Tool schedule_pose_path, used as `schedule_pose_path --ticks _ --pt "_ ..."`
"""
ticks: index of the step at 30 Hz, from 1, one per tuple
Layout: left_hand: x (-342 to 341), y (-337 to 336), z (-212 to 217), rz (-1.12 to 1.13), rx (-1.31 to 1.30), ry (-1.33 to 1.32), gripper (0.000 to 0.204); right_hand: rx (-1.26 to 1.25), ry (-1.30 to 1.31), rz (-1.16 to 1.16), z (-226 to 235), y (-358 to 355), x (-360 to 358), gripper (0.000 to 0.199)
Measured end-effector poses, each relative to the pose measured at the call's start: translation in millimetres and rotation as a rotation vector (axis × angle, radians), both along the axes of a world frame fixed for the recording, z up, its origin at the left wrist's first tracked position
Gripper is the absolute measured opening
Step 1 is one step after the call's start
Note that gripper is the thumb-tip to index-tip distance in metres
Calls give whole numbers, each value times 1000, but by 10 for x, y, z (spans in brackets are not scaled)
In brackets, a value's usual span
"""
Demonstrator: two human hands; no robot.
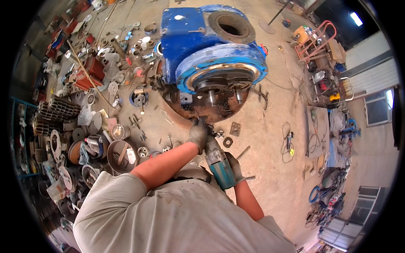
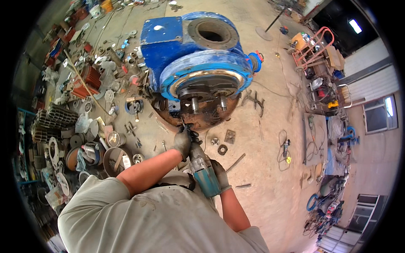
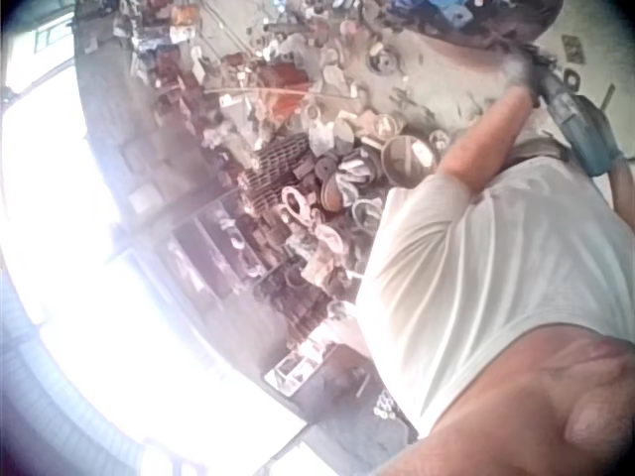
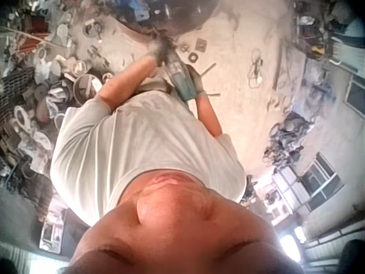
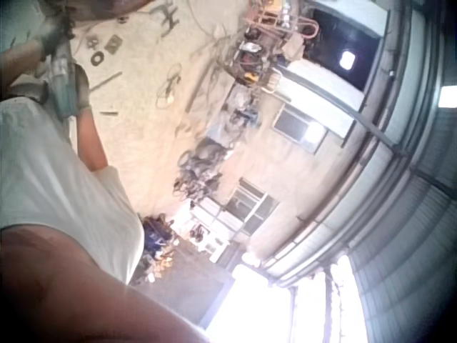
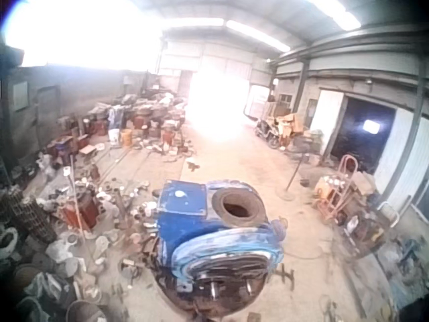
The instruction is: The person uses a corded impact wrench to remove bolts from the flange of a large blue electric motor. They remove each bolt by hand after loosening it and place them on the floor. The person continues this process around the motor's circumference.
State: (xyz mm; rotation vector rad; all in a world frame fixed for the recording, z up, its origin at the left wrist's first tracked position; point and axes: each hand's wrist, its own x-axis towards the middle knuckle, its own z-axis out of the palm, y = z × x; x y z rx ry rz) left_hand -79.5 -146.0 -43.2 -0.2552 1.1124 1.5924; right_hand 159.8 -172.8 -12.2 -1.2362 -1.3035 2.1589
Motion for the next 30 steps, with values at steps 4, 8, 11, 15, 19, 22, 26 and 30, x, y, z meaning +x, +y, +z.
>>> schedule_pose_path --ticks 4,8,11,15,19,22,26,30 --pt "-242 -76 72 61 -30 -63 21 37 28 59 -385 20 -129 41" --pt "-362 -112 -81 112 -43 -110 22 -394 148 -51 -112 63 -362 39" --pt "-375 -113 -198 90 -39 -143 22 -406 114 -73 -139 54 -369 40" --pt "-375 -124 -269 97 1 -130 23 -267 54 -16 106 69 -497 43" --pt "-412 -151 -51 112 31 -157 26 -291 -8 -55 53 89 -494 44" --pt "-460 -179 47 124 70 -190 27 -311 28 -69 -23 80 -499 44" --pt "-557 -187 -20 99 91 -233 26 -346 63 -44 28 88 -559 43" --pt "-712 -127 -42 148 61 -382 26 -211 20 4 -93 82 -534 43"
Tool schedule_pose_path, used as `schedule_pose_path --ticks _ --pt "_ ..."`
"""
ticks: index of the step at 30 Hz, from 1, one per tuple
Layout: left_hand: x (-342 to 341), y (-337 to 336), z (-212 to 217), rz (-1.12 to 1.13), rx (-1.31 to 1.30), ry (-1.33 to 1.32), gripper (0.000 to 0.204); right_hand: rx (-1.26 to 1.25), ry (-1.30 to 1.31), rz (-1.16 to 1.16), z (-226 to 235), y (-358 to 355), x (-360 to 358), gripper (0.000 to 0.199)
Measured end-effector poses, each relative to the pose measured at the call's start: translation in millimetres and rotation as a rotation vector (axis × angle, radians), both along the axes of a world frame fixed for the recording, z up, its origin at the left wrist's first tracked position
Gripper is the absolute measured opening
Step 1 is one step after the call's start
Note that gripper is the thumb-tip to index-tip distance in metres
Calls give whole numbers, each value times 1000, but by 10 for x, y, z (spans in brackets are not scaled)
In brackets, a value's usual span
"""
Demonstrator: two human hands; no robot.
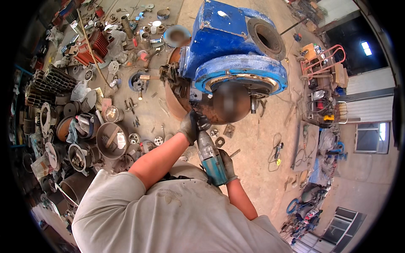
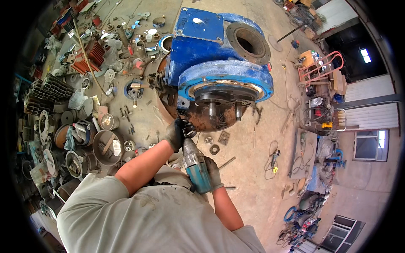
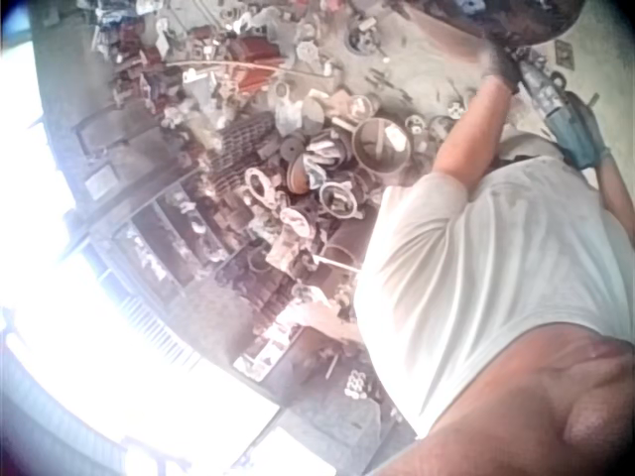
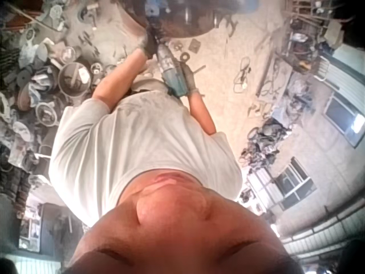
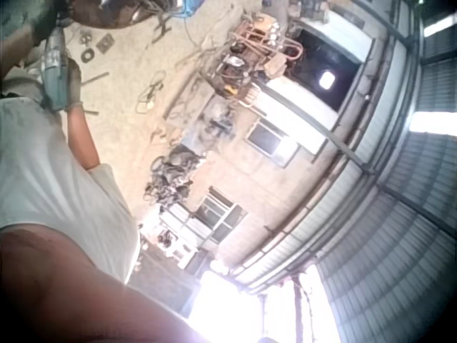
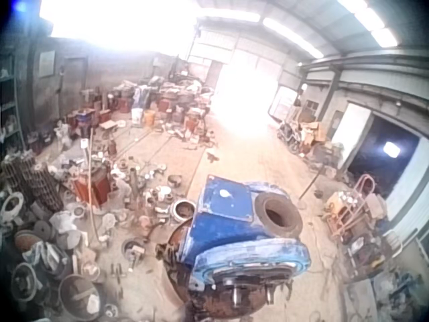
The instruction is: The person uses a corded impact wrench to remove bolts from the flange of a large blue electric motor. They remove each bolt by hand after loosening it and place them on the floor. The person continues this process around the motor's circumference.
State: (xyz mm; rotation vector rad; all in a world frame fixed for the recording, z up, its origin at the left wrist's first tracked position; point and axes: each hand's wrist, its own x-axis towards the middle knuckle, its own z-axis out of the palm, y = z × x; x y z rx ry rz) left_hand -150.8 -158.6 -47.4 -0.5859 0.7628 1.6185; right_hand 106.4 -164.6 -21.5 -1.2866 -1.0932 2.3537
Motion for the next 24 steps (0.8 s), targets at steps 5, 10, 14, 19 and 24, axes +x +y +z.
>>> schedule_pose_path --ticks 5,10,14,19,24 --pt "-101 -27 -408 -22 162 -39 28 502 -132 223 -295 32 141 40" --pt "13 -16 -132 -55 123 25 33 -2 64 -85 91 -98 -25 45" --pt "93 -199 98 -175 283 283 36 -158 184 -141 315 -137 4 47" --pt "217 -257 951 -199 401 465 40 -216 285 -165 622 -161 -32 49" --pt "307 -16 1165 -270 287 685 35 -213 321 -265 535 -183 -51 50"
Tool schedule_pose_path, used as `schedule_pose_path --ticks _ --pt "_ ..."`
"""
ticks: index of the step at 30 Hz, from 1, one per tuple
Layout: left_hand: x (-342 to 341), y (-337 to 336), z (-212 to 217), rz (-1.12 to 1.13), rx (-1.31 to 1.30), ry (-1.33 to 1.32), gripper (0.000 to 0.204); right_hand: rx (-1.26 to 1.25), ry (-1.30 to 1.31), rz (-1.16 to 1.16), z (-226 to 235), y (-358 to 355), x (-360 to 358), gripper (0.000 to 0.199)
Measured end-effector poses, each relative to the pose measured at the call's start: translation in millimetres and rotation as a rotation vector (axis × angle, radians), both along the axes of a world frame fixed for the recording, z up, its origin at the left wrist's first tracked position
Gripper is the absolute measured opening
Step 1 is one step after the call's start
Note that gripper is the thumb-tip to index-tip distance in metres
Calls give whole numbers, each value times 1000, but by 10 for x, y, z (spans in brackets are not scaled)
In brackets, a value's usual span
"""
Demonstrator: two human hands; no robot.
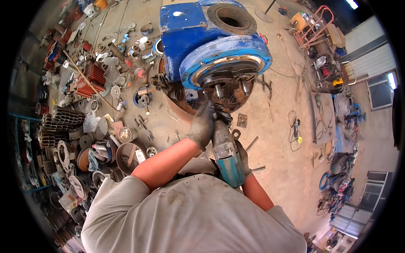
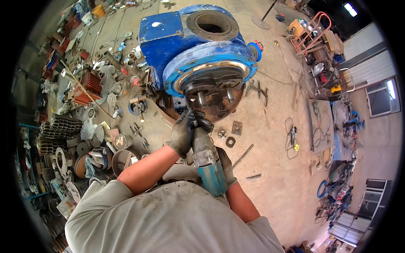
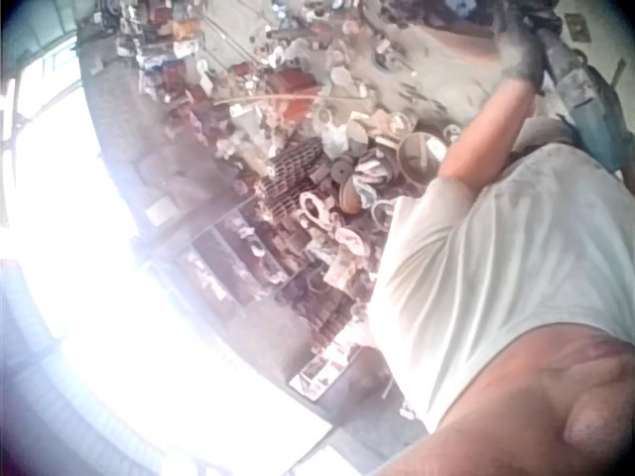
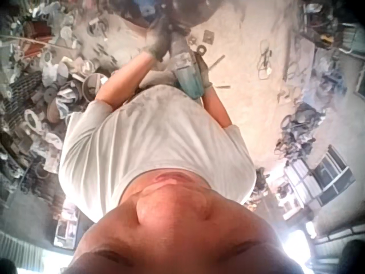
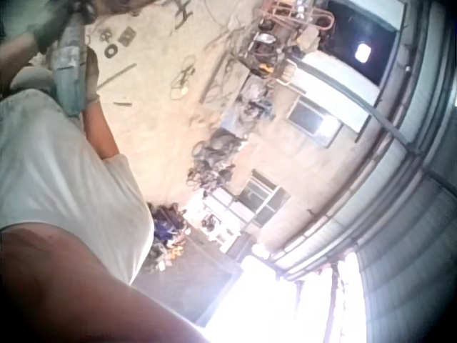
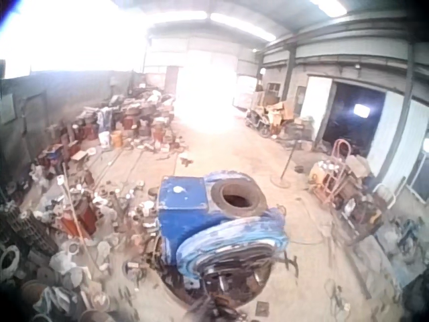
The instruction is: The person uses a corded impact wrench to remove bolts from the flange of a large blue electric motor. They remove each bolt by hand after loosening it and place them on the floor. The person continues this process around the motor's circumference.
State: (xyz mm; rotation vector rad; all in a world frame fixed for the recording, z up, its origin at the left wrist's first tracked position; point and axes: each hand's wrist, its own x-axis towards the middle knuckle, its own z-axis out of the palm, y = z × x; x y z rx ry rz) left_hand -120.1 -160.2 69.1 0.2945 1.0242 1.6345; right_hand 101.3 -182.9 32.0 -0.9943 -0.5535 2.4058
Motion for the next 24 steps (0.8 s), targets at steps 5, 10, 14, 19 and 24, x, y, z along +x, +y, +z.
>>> schedule_pose_path --ticks 5,10,14,19,24 --pt "12 197 -8 -57 -7 -123 30 14 74 -64 -265 -2 30 52" --pt "59 303 201 -172 -28 -80 29 -36 255 -100 -110 -17 -20 49" --pt "79 457 -130 -79 -115 112 28 55 190 -120 -61 -1 -2 48" --pt "61 479 -107 -136 -59 -3 30 110 72 -124 -303 46 48 45" --pt "48 512 -241 -122 -27 -57 32 480 -169 -22 -213 171 125 46"
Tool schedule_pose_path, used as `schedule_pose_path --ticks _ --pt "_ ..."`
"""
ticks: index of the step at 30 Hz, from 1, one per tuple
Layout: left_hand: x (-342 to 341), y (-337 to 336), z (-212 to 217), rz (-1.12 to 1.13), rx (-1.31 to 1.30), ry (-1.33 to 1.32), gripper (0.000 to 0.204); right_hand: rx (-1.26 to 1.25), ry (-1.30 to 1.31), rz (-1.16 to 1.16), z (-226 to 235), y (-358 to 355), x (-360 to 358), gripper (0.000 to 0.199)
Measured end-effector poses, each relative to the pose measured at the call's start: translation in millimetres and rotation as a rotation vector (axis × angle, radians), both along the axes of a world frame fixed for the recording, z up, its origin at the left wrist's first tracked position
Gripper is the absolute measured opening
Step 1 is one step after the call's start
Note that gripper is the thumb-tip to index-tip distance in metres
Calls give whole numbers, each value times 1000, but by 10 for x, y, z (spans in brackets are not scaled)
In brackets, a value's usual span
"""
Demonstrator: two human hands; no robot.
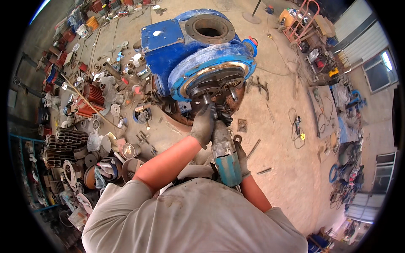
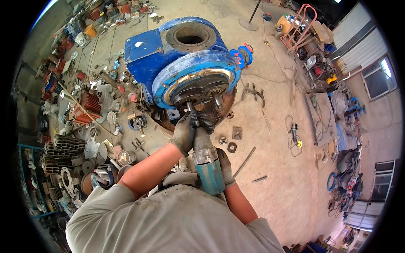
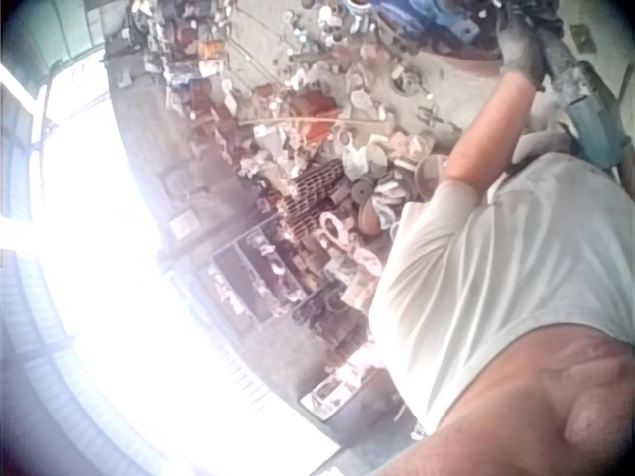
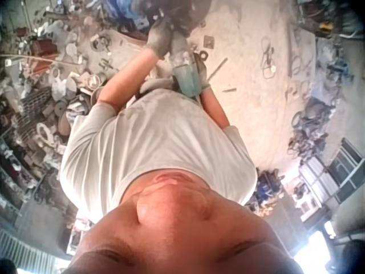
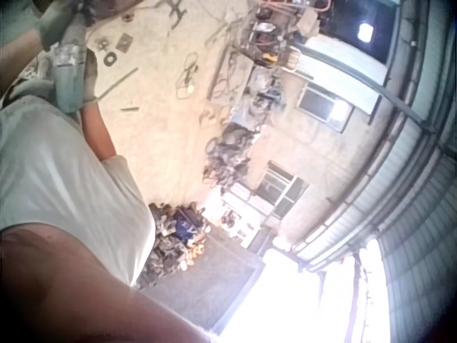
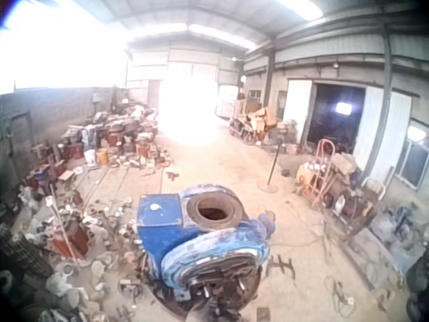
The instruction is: The person uses a corded impact wrench to remove bolts from the flange of a large blue electric motor. They remove each bolt by hand after loosening it and place them on the floor. The person continues this process around the motor's circumference.
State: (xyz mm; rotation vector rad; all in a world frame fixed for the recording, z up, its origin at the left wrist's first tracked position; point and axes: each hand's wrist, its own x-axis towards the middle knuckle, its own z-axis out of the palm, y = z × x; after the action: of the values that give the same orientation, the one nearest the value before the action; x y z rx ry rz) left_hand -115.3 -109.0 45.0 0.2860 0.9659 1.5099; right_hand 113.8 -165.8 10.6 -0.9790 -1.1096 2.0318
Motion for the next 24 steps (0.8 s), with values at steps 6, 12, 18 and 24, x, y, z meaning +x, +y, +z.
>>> schedule_pose_path --ticks 6,12,18,24 --pt "55 -39 344 -31 31 -155 42 823 -558 109 160 129 157 64" --pt "26 -38 397 -77 48 -137 42 881 -591 147 358 105 35 60" --pt "52 -66 687 -52 -20 -129 43 417 -276 89 74 -17 -17 65" --pt "148 -143 668 20 -91 -168 43 961 -602 211 415 106 128 75"
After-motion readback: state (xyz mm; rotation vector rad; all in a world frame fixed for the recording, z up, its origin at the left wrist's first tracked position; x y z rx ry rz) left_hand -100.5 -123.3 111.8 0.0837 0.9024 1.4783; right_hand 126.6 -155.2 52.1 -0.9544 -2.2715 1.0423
